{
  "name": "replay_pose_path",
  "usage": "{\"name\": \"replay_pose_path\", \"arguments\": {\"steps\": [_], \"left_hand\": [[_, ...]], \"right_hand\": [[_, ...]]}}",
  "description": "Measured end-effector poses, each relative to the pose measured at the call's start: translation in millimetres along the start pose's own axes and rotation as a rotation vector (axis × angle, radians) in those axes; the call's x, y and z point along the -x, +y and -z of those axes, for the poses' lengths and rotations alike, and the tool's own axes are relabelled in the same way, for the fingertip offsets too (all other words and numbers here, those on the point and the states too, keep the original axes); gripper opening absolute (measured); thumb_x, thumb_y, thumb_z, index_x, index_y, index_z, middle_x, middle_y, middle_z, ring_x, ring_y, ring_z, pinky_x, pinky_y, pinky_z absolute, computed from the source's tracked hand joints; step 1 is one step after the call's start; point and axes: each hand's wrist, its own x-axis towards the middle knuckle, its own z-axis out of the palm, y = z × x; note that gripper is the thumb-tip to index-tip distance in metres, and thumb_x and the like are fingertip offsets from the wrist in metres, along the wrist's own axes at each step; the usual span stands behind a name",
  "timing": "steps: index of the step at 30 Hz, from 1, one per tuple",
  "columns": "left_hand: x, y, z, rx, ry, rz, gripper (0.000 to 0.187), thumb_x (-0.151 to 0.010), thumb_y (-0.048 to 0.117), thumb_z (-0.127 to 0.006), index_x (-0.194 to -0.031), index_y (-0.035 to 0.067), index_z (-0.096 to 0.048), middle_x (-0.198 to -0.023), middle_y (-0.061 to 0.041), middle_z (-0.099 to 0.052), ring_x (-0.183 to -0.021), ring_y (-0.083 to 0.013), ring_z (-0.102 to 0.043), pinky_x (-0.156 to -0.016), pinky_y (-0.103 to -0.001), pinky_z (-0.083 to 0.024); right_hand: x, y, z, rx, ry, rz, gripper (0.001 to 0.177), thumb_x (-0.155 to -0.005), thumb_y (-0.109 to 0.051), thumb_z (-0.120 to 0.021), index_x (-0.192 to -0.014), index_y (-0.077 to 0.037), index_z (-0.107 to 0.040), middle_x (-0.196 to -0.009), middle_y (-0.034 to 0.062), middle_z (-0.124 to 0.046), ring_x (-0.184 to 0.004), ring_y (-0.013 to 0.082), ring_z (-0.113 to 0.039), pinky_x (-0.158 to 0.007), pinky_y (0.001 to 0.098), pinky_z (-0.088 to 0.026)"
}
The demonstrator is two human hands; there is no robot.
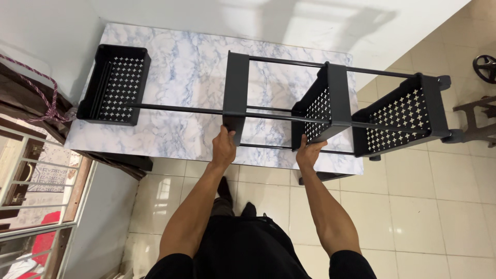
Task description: The person assembles a black plastic shelving unit on a marble-topped table. They insert metal rods into the frame and place a perforated tray into the structure. The person handles the frame and tray by hand without visible tools.
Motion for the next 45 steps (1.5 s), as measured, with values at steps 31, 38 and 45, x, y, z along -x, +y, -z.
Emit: {"name": "replay_pose_path", "arguments": {"steps": [31,38,45], "left_hand": [[-102,-125,182,0.542,-0.525,0.284,0.017,-0.103,0.014,-0.062,-0.108,-0.002,-0.061,-0.095,-0.012,-0.075,-0.084,-0.0182,-0.073,-0.071,-0.030,-0.056],[-164,-58,232,0.800,-0.557,0.397,0.029,-0.109,0.027,-0.053,-0.108,0.000,-0.061,-0.100,-0.011,-0.075,-0.087,-0.0177,-0.076,-0.081,-0.030,-0.060],[-180,20,260,0.213,-0.631,-0.419,0.021,-0.099,0.016,-0.067,-0.114,0.000,-0.068,-0.107,-0.018,-0.074,-0.096,-0.0298,-0.074,-0.082,-0.038,-0.057]], "right_hand": [[180,-207,-131,-0.399,0.453,-0.299,0.051,-0.119,-0.032,-0.051,-0.093,0.010,-0.064,-0.078,0.0128,-0.064,-0.071,0.0188,-0.056,-0.064,0.0300,-0.043],[173,-301,-119,-1.077,0.181,-0.411,0.042,-0.109,-0.034,-0.042,-0.131,-0.003,-0.059,-0.106,0.0111,-0.070,-0.089,0.0185,-0.064,-0.072,0.0313,-0.049],[141,-326,-112,-1.490,0.131,-0.422,0.038,-0.108,-0.024,-0.041,-0.139,-0.005,-0.052,-0.141,0.0100,-0.059,-0.124,0.0215,-0.061,-0.100,0.0388,-0.050]]}}
